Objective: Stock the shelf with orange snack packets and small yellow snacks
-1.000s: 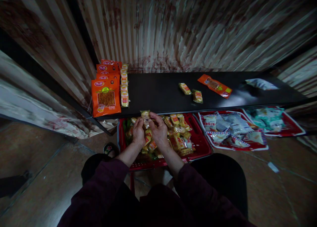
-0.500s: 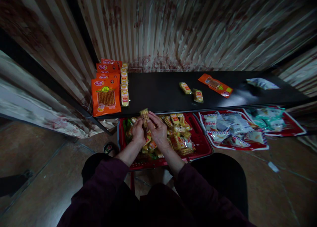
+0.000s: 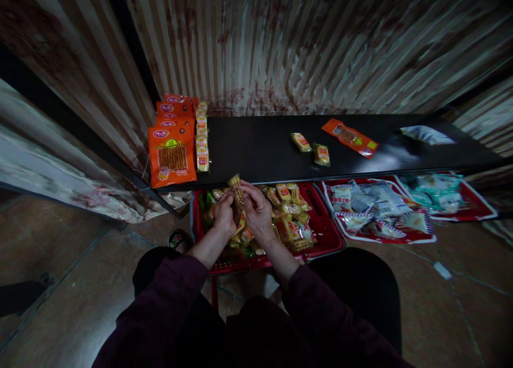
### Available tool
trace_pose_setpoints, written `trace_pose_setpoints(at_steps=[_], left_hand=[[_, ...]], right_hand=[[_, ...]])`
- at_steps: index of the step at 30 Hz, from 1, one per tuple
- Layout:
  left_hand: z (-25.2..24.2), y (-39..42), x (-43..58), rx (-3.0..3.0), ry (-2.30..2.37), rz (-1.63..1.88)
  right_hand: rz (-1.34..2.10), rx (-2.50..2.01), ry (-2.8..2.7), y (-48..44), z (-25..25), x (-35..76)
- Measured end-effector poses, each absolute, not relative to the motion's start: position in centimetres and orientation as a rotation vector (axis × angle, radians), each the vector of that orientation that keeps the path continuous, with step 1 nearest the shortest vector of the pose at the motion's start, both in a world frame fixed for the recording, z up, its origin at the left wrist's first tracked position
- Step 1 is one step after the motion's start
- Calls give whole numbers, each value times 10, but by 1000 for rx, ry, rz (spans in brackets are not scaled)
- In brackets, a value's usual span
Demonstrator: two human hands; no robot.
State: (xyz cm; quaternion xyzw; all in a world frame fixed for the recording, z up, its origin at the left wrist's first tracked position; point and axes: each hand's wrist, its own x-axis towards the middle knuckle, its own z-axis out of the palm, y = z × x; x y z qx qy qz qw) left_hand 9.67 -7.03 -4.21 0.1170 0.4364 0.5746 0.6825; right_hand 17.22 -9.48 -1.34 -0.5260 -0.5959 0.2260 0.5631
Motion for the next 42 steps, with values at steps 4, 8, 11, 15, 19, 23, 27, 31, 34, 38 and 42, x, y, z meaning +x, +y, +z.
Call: trace_pose_setpoints(at_steps=[4,8,11,15,19,23,27,31,34,38,42], left_hand=[[-28,-71,94,-25,891,1244],[-19,-71,92,-87,890,1252],[-19,-71,92,-89,847,1249],[-24,-71,92,-89,775,1248],[-27,-71,92,-60,718,1252],[-27,-72,92,-10,697,1245],[-26,-73,92,34,701,1218],[-26,-75,95,54,725,1183],[-25,-77,96,119,727,1166],[-25,-79,96,171,727,1174],[-30,-79,97,234,749,1187]], right_hand=[[461,-1214,-1525,-96,-11,175],[386,-1211,-1608,-96,-6,176],[352,-1235,-1639,-96,-6,177],[301,-1278,-1652,-96,-8,176],[261,-1313,-1643,-97,-9,176],[249,-1339,-1641,-98,-9,177],[234,-1387,-1645,-101,-13,181],[206,-1432,-1675,-104,-20,187],[180,-1445,-1685,-106,-22,190],[148,-1454,-1688,-105,-23,192],[139,-1447,-1696,-105,-23,191]])
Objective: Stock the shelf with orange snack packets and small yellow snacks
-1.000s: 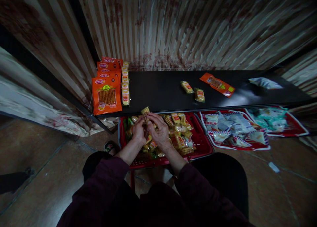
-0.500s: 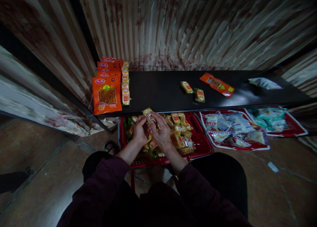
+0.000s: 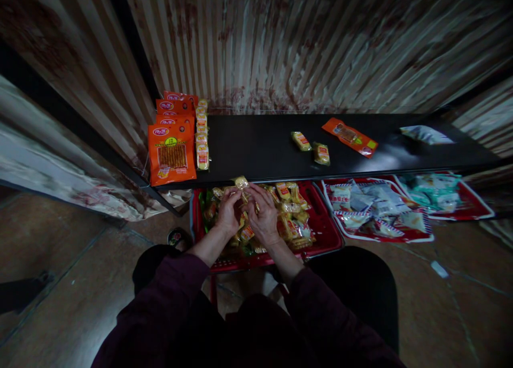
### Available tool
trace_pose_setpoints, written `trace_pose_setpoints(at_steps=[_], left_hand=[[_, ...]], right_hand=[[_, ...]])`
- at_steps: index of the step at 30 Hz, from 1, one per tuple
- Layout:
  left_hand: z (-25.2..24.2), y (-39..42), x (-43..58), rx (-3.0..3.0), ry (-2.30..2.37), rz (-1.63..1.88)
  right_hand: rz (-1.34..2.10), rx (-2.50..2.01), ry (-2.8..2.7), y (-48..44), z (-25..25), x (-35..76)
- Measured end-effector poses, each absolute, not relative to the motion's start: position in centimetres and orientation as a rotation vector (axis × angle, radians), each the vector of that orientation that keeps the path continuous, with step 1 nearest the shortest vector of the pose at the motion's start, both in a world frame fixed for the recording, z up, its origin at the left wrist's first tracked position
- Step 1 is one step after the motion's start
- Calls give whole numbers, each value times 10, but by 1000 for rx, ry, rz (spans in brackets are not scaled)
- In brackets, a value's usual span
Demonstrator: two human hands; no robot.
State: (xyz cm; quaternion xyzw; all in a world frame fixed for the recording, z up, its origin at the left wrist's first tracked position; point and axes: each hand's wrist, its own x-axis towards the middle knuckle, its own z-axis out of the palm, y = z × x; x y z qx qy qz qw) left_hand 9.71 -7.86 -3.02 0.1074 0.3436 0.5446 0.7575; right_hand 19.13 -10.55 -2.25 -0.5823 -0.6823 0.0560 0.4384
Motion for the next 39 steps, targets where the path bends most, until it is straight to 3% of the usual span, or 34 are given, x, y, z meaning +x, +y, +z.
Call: trace_pose_setpoints(at_steps=[39], left_hand=[[-30,-76,97,573,946,1355]], right_hand=[[337,-1562,-1420,-109,-26,182]])
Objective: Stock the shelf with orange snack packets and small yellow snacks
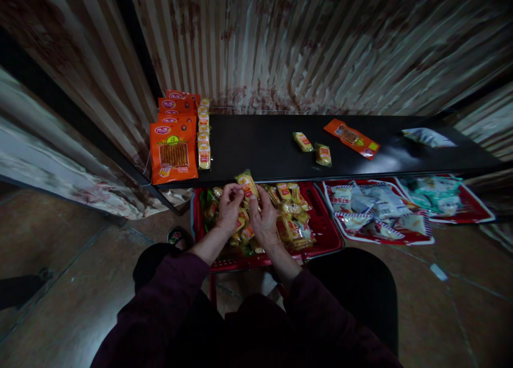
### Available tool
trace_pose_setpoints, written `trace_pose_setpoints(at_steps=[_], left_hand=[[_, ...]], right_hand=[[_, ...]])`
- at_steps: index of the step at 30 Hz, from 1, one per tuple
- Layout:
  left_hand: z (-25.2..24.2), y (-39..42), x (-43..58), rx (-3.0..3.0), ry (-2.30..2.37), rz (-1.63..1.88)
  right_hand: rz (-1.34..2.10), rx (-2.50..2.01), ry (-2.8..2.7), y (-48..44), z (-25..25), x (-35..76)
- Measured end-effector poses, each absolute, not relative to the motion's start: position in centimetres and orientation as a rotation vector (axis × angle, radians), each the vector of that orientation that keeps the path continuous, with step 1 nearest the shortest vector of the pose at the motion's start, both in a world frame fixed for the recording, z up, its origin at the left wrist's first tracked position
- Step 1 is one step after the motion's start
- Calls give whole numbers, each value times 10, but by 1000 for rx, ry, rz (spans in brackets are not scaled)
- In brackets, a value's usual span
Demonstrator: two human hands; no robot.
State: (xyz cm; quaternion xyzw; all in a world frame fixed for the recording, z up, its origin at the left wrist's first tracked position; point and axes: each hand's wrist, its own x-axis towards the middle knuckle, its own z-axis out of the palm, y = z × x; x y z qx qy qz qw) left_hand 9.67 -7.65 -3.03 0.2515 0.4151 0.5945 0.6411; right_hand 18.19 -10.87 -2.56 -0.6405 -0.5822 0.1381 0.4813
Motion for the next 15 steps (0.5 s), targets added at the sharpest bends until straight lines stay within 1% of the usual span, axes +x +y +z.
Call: trace_pose_setpoints(at_steps=[10,15], left_hand=[[-32,-72,94,545,995,1401],[-28,-65,89,545,1060,1415]], right_hand=[[495,-1527,-1309,-108,-25,178],[465,-1518,-1281,-108,-35,175]])
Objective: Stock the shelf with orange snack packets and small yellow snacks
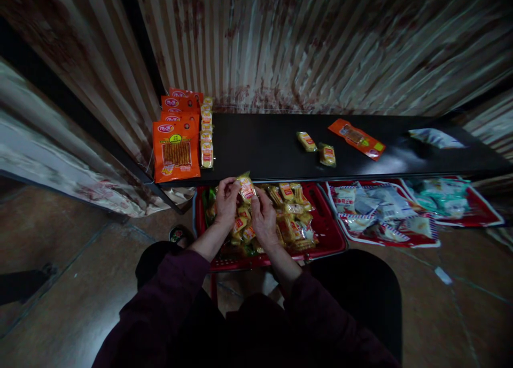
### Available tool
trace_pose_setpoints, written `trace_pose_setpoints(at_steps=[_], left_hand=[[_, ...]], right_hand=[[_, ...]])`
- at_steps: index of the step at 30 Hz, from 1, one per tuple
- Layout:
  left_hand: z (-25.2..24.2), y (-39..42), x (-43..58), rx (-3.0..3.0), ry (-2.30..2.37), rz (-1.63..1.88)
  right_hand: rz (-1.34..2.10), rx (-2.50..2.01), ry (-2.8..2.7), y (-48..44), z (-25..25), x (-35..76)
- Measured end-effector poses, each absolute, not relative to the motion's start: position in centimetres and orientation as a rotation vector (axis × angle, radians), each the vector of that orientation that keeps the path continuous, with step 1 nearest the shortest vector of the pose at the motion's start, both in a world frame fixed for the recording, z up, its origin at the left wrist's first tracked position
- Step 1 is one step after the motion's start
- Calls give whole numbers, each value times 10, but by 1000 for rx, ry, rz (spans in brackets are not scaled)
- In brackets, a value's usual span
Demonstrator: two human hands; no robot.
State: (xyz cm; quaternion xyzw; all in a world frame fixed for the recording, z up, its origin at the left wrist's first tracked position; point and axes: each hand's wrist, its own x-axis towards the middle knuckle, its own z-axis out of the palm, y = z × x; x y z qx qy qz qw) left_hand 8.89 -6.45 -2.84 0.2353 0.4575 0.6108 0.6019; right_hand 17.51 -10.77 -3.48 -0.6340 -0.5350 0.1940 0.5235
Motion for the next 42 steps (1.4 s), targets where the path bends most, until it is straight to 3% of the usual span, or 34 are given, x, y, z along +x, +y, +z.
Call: trace_pose_setpoints(at_steps=[34,42], left_hand=[[-17,-37,71,652,1307,1352],[-23,-30,58,983,1392,1355]], right_hand=[[903,-1391,-1107,-109,-38,164],[960,-1358,-978,-105,-42,157]])
